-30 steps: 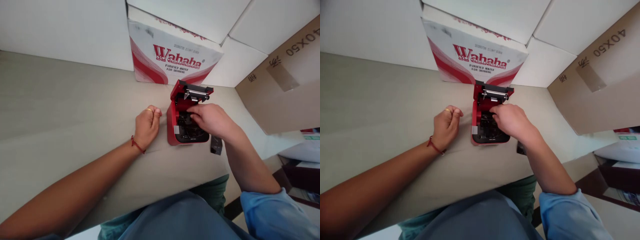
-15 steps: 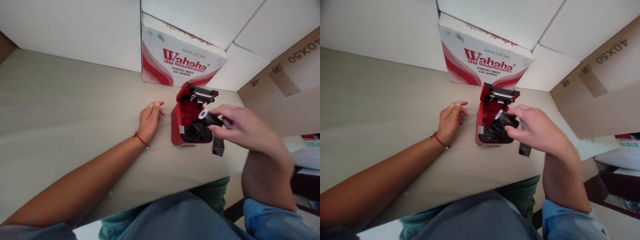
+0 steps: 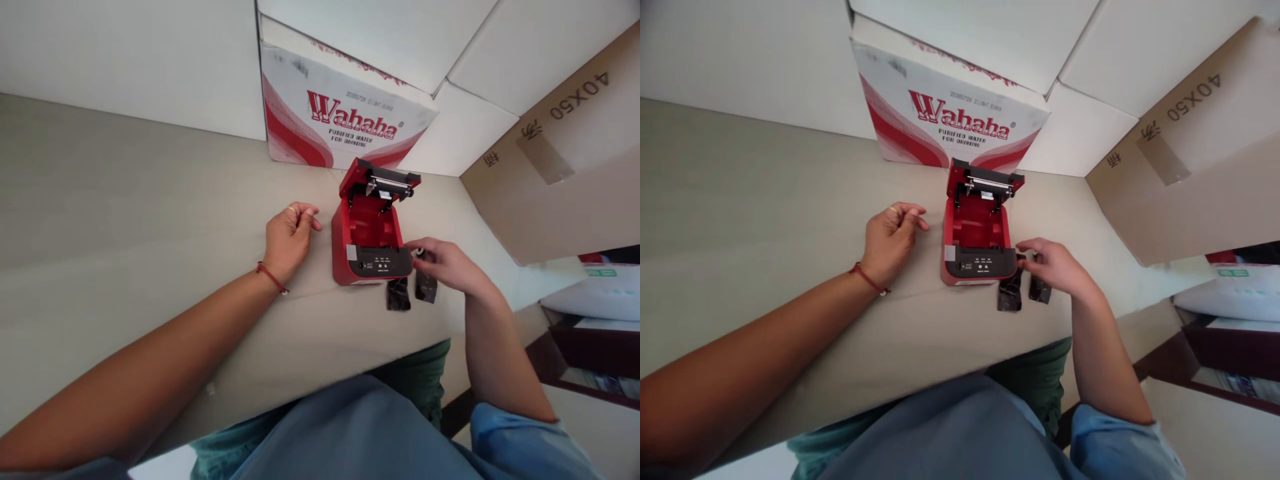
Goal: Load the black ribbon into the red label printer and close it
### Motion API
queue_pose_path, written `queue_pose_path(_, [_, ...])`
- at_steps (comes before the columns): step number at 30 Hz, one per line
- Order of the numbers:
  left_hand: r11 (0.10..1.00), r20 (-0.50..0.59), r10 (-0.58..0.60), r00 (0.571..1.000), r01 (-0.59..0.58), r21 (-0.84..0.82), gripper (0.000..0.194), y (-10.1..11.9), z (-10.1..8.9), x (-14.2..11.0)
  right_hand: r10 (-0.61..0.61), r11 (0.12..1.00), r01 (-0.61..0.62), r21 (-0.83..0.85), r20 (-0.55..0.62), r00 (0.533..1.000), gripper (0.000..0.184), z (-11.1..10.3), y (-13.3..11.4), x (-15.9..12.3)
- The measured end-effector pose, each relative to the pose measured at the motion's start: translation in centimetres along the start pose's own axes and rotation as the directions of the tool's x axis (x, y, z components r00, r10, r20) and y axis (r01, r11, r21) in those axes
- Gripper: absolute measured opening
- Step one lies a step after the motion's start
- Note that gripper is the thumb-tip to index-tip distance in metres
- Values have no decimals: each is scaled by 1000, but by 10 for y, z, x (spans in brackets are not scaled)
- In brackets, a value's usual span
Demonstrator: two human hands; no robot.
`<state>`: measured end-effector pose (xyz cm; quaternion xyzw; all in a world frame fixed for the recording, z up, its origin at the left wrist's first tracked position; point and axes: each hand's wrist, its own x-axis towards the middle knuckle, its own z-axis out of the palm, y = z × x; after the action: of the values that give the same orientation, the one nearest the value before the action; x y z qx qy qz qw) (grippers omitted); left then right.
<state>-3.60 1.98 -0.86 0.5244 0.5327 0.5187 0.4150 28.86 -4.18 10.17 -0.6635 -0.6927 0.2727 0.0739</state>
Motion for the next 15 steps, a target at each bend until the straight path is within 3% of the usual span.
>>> queue_pose_path(3, [999, -35, 29, 999, -29, -14, 21, -6, 0, 1, 173, 985, -159, 73, -284, 943, 46, -15, 32, -12])
queue_pose_path(5, [999, -29, 53, 998, -53, 12, 24, -7, 0, 2, 200, 976, -219, -11, -372, 907, 43, -25, 54, -15])
queue_pose_path(7, [997, 20, 64, 998, -65, 44, 25, -6, -1, 1, 126, 973, -181, -143, -331, 935, 41, -27, 70, -12])
queue_pose_path(10, [997, 76, 60, 995, -64, 48, 24, -1, -2, -1, 24, 954, -83, -287, -203, 979, 42, -12, 79, -1])
queue_pose_path(13, [999, 77, 35, 996, -37, 31, 23, 4, -3, -2, 12, 952, -59, -302, -154, 988, 39, -1, 76, 4])
queue_pose_path(15, [1000, 75, 12, 997, -13, 20, 22, 5, -2, -3, 11, 960, -46, -276, -126, 992, 36, -11, 68, -6])
